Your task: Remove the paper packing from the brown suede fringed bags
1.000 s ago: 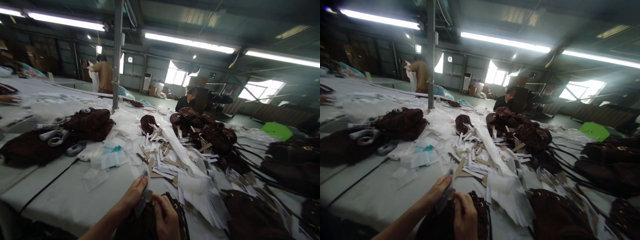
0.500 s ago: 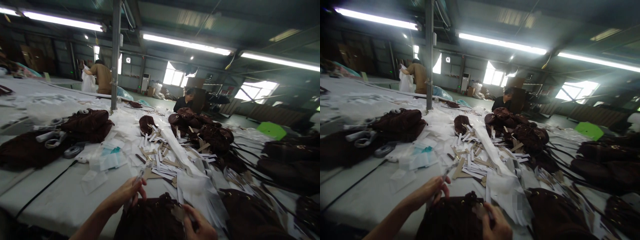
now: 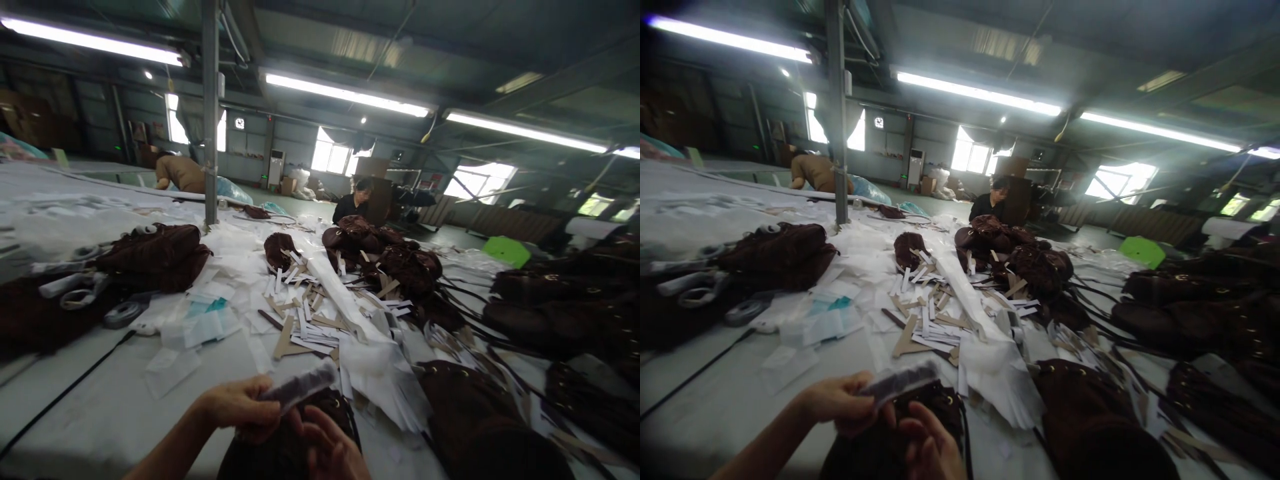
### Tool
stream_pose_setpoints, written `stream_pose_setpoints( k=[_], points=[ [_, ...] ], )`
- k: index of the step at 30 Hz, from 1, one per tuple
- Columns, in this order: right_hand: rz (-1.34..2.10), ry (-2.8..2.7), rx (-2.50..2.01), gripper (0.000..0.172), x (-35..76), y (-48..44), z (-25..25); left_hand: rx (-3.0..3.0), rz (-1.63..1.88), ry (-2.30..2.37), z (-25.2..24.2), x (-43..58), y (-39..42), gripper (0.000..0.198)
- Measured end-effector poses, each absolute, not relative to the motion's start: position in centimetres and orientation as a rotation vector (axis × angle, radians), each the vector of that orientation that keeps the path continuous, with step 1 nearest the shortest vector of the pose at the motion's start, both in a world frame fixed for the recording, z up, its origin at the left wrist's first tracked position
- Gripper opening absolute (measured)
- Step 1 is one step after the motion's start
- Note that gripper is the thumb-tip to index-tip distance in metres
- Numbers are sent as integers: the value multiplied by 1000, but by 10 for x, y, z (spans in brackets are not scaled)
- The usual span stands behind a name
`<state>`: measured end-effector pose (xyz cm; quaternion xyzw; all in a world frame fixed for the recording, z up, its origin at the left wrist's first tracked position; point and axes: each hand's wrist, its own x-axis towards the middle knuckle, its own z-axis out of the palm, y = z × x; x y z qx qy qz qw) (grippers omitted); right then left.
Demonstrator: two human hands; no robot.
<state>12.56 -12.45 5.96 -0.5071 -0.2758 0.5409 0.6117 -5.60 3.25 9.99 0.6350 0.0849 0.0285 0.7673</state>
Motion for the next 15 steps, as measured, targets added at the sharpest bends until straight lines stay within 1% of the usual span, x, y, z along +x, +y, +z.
stream_pose_setpoints(
  k=[1, 2, 3, 4, 5, 8, 10, 15],
  points=[
    [1275, -555, -1022, 73, 116, -108, 66, 1401, 23, 204, 102, -54, 32, 59],
    [1273, -457, -944, 56, 109, -94, 74, 1417, 6, 233, 101, -52, 32, 57],
    [1268, -366, -912, 44, 106, -83, 82, 1428, 19, 272, 99, -51, 33, 55],
    [1230, -295, -906, 40, 107, -74, 91, 1434, 59, 318, 96, -51, 34, 53],
    [1172, -245, -919, 39, 111, -67, 98, 1433, 119, 368, 91, -51, 36, 50],
    [1004, -216, -1001, 43, 132, -56, 109, 1411, 321, 491, 74, -55, 39, 43],
    [920, -268, -1072, 42, 145, -52, 108, 1402, 417, 563, 64, -56, 37, 40],
    [773, -352, -1148, 38, 153, -44, 94, 1472, 581, 746, 41, -54, 23, 40]
  ],
)
